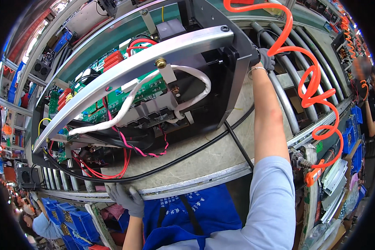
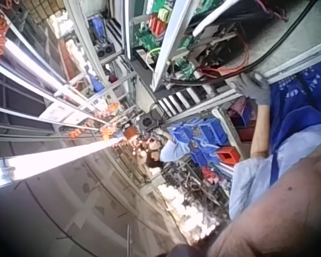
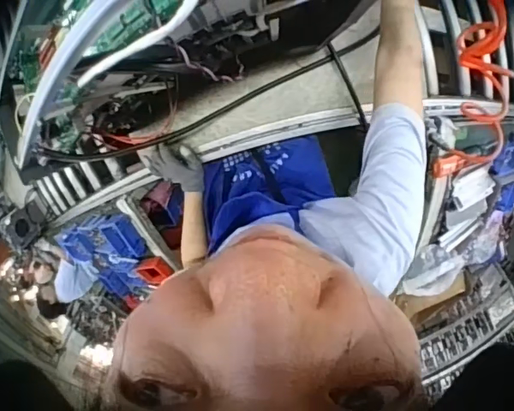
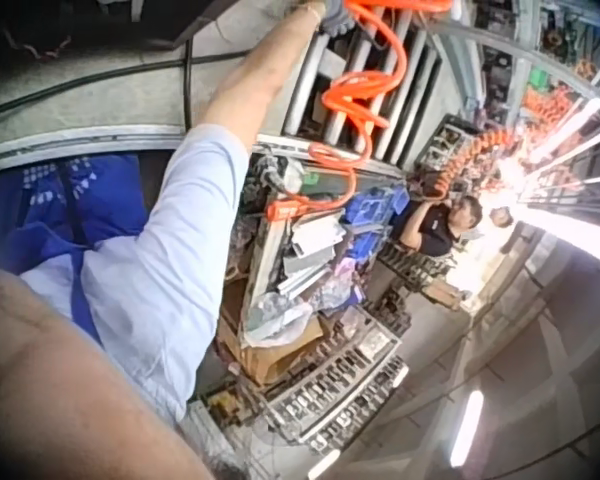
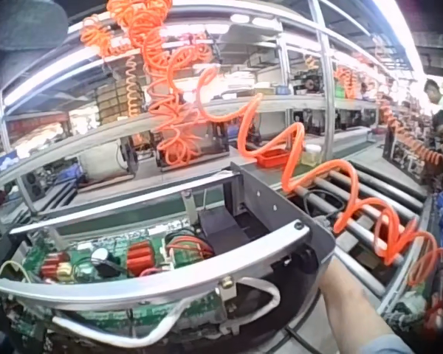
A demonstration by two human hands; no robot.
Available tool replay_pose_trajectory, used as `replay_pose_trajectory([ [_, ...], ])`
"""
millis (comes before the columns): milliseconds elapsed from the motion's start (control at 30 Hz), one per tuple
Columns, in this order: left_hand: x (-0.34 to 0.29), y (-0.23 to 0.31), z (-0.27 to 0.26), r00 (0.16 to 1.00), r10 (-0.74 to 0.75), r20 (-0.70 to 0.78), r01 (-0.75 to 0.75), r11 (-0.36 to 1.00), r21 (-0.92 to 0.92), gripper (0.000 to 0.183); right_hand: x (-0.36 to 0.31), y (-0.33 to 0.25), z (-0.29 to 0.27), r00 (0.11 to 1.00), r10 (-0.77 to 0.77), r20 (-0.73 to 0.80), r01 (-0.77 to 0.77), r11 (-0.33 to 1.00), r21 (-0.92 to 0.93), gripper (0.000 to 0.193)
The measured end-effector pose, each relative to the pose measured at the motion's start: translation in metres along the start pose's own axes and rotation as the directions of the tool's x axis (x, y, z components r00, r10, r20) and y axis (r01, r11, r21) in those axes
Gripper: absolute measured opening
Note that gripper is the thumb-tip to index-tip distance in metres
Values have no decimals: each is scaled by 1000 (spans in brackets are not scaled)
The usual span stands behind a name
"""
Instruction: The person assembles electronic components on a circuit board, using a screwdriver to secure parts and a pneumatic tool to tighten screws. They then sort small electronic modules from a plastic bag, handling them one by one.
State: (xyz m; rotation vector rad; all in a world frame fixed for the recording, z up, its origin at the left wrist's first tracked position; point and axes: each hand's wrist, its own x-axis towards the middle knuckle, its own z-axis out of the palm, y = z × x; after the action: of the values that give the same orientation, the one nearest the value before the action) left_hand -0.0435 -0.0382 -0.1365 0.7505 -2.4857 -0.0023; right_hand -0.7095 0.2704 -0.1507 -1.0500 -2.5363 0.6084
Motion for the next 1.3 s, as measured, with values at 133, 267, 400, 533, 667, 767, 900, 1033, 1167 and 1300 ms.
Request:
replay_pose_trajectory([
  [133,-3,-1,-3,999,-7,32,7,1000,1,53,-10,2,-33,986,84,145,-122,953,277,53],
  [267,5,6,-7,1000,-5,23,5,1000,-31,47,-59,3,-99,984,-80,156,21,938,345,64],
  [400,6,6,-2,998,-11,64,14,999,-49,51,-48,29,-98,966,-232,119,166,899,405,69],
  [533,7,12,-2,1000,-20,12,21,999,-26,51,-46,14,-92,805,-587,87,422,669,611,67],
  [667,7,15,-2,1000,-18,24,20,995,-98,46,-77,-24,-109,458,-889,-14,425,206,881,67],
  [767,5,21,0,1000,-27,13,28,997,-77,45,-117,-39,-128,255,-962,-100,349,-5,937,67],
  [900,4,22,4,1000,-23,-9,22,998,-57,47,-168,-28,-187,87,-992,95,474,125,872,59],
  [1033,4,33,2,1000,-20,8,20,996,-89,48,-178,-4,-177,-6,-924,382,794,228,563,61],
  [1167,2,33,7,1000,-26,-10,25,998,-61,51,-161,44,-134,192,-968,161,782,250,571,67],
  [1300,4,21,8,947,-179,-267,95,949,-301,68,-120,120,-153,263,-945,194,877,318,360,71],
])
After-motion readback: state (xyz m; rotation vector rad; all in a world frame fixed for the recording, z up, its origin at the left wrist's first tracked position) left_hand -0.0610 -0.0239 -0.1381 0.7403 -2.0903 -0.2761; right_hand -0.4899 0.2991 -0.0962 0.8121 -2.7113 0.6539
